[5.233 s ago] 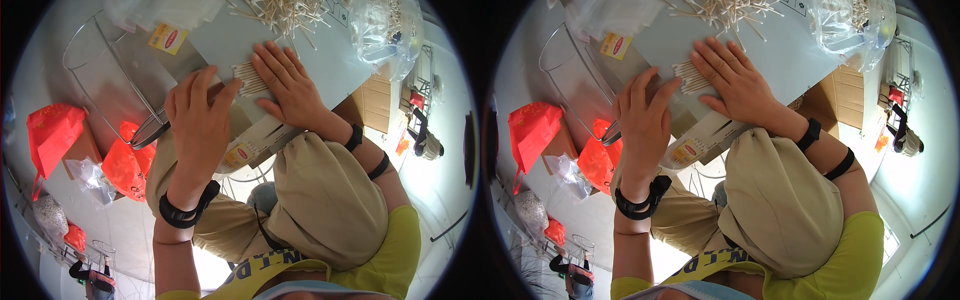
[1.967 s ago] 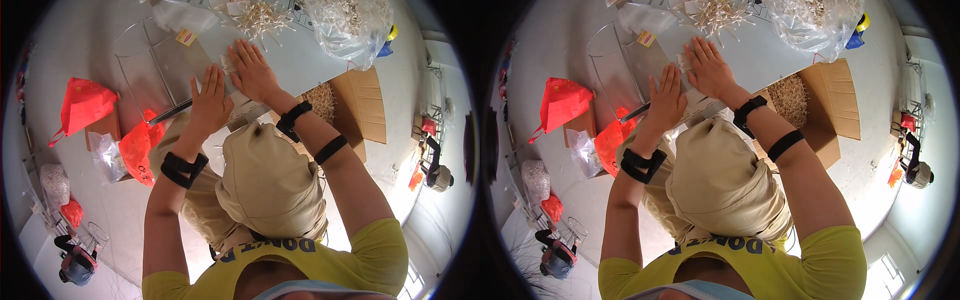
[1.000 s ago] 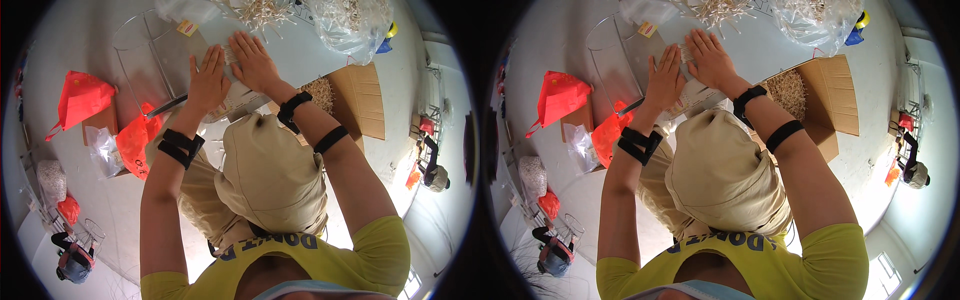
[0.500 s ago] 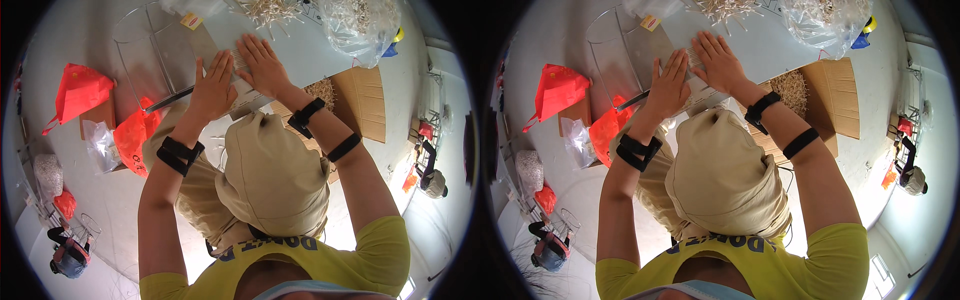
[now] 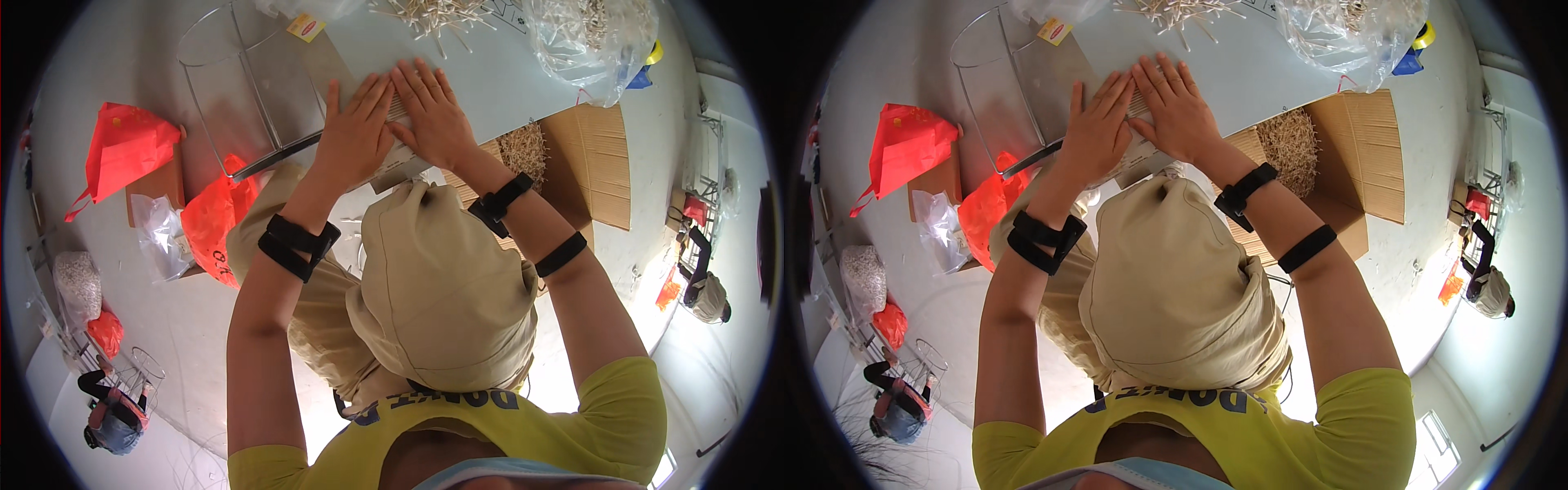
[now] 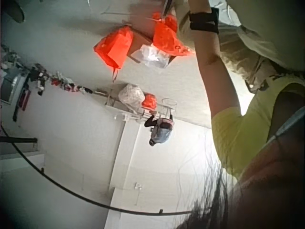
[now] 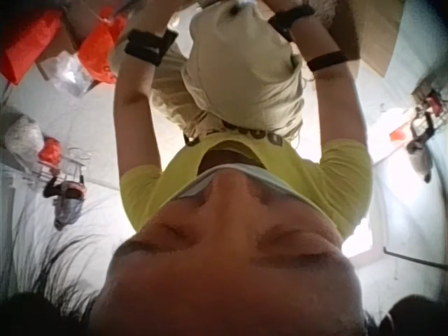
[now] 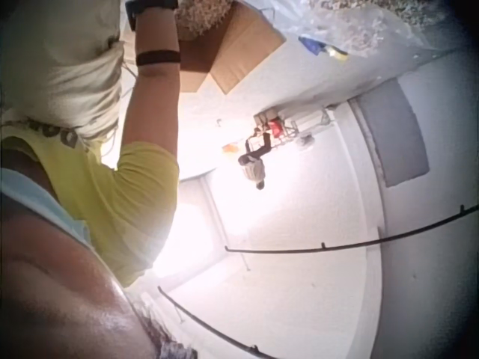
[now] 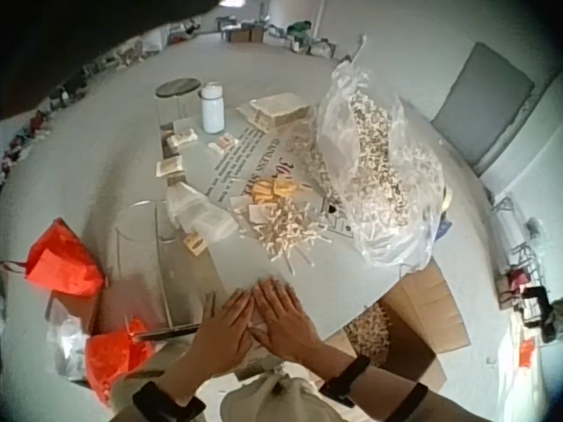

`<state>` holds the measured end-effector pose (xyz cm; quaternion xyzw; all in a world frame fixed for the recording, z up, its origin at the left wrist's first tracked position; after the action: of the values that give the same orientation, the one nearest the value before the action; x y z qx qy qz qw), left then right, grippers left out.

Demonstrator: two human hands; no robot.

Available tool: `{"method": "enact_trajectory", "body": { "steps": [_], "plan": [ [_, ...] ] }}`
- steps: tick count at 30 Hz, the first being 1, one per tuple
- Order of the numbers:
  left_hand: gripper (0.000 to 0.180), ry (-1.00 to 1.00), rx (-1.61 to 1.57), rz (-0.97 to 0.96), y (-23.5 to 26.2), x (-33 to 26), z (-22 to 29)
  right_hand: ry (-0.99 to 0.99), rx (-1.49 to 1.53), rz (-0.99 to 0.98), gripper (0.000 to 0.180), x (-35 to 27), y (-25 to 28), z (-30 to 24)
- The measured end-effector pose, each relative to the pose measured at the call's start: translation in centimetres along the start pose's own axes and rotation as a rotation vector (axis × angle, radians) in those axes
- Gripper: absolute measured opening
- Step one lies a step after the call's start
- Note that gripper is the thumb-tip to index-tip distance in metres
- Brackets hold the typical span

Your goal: Packaging cotton swabs into small plastic bags and sealing them.

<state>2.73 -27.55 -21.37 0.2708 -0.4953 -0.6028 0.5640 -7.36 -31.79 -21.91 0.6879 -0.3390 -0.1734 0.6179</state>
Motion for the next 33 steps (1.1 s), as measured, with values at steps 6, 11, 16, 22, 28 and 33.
{"method": "enact_trajectory", "body": {
  "steps": [6,11,16,22,28,33],
  "plan": [
    [0.055,-0.073,-0.013,-0.024,0.2,-1.0,0.8,-0.001,0.082,0.008,0.073,-1.1,0.2,-0.4],
    [0.057,-0.11,-0.039,-0.068,0.8,-2.3,2.4,0.013,0.095,-0.022,0.073,-2.9,0.5,-0.8],
    [0.056,-0.103,-0.009,-0.031,0.8,-3.7,2.9,0.02,0.095,-0.047,0.075,-4.1,0.4,-2.0],
    [0.064,0.058,-0.019,0.007,2.9,-5.2,2.4,0.008,0.03,-0.077,0.079,-4.4,0.2,-1.8],
    [0.067,0.016,0.022,-0.007,0.3,-6.3,3.9,0.025,0.081,-0.054,0.081,-4.3,0.4,-2.1],
    [0.065,0.062,0.0,0.037,-0.3,-6.4,4.2,0.056,0.021,-0.072,0.076,-4.5,0.4,-1.9]
  ]
}}
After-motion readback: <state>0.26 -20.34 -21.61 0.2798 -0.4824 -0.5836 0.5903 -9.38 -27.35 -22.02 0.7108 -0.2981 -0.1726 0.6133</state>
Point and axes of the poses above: each hand's wrist, its own x-axis towards the middle knuckle, its own y-axis out of the back of the hand, z = x × y, the point moved 8 cm from there along x, towards the middle knuckle, and after that the axes turned 3 degrees about z, right-handed, at the moved point
